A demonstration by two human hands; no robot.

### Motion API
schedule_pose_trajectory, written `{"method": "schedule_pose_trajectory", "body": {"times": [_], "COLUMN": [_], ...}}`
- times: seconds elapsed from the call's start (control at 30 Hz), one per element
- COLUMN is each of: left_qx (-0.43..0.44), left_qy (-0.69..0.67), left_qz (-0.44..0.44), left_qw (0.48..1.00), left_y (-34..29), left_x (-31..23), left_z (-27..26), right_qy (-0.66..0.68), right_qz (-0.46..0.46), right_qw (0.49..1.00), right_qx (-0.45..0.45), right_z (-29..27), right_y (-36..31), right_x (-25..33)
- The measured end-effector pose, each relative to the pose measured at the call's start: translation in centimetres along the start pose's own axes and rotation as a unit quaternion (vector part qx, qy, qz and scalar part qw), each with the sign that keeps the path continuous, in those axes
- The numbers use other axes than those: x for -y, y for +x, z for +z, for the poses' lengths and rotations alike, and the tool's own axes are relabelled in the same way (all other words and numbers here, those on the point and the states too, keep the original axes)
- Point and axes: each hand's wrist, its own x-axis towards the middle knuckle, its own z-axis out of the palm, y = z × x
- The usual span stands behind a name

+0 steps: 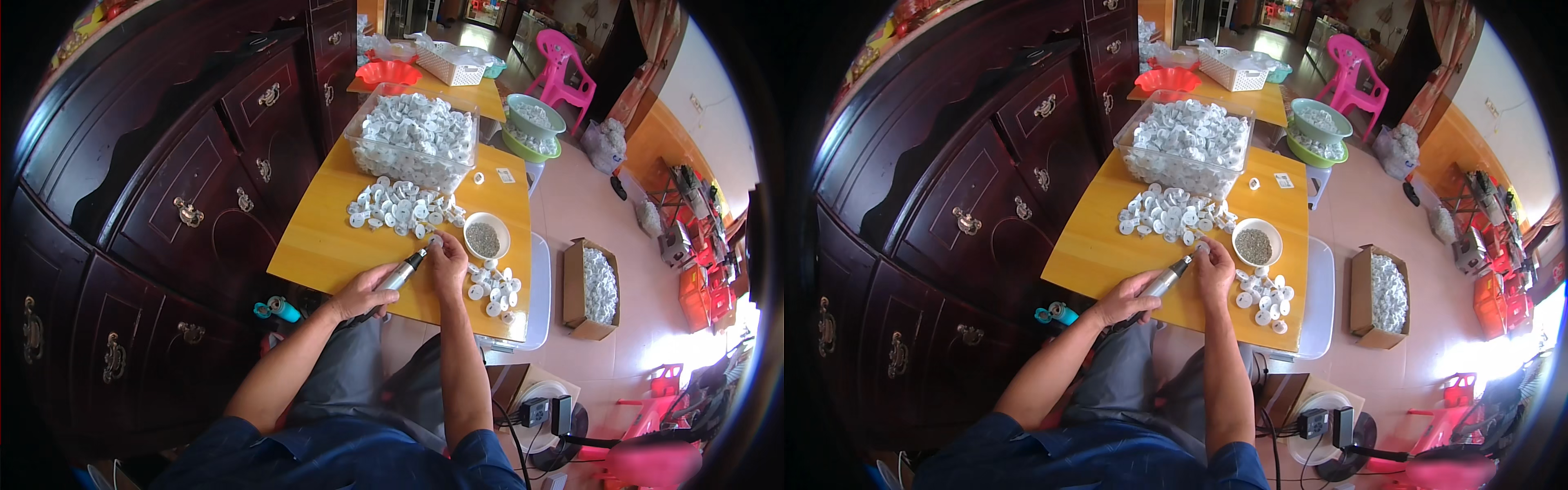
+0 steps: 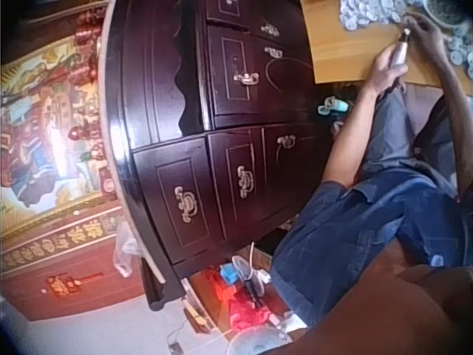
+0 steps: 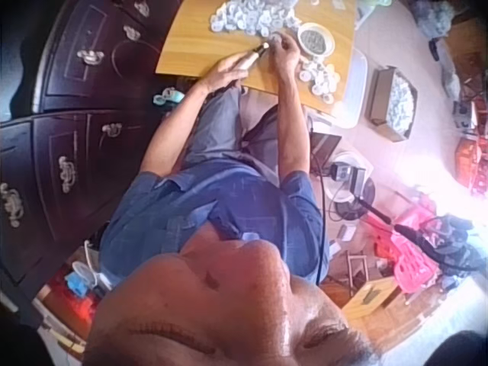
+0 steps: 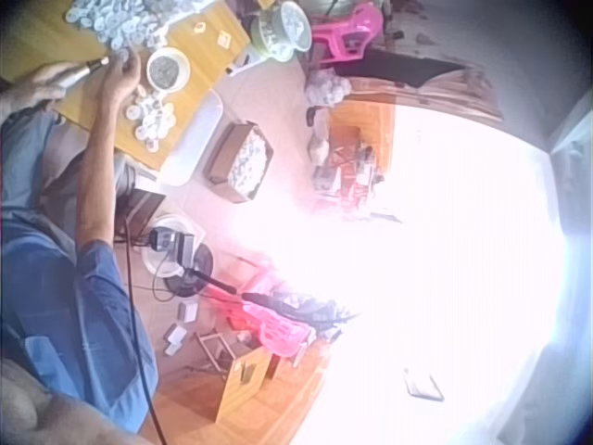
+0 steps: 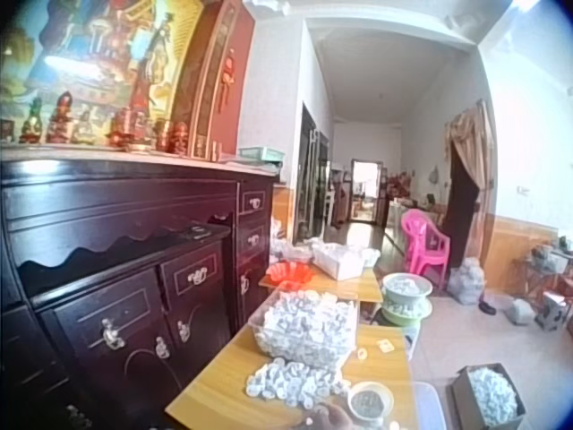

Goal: The person is using a handheld power tool to assemble or finish small white plastic shoe components.

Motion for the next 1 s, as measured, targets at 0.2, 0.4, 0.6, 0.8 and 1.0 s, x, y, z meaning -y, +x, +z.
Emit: {"method": "schedule_pose_trajectory", "body": {"times": [0.2,0.4,0.6,0.8,1.0], "left_qx": [-0.004,-0.004,-0.004,-0.004,-0.001], "left_qy": [-0.002,-0.005,-0.004,-0.014,-0.015], "left_qz": [-0.007,-0.007,-0.003,-0.012,-0.020], "left_qw": [1.000,1.000,1.000,1.000,1.000], "left_y": [0.0,0.0,0.0,0.1,0.1], "left_x": [-0.2,-0.2,-0.3,0.1,0.0], "left_z": [0.2,0.1,0.1,-0.2,-0.4], "right_qy": [-0.014,-0.021,-0.038,-0.046,-0.064], "right_qz": [-0.008,-0.014,-0.012,-0.058,-0.094], "right_qw": [1.000,1.000,0.999,0.997,0.993], "right_qx": [-0.007,-0.004,-0.007,-0.016,-0.028], "right_z": [0.0,-0.1,-0.1,-0.3,-0.2], "right_y": [0.1,0.0,0.0,0.7,0.7], "right_x": [-0.6,-0.7,-0.7,-2.2,-2.4]}}
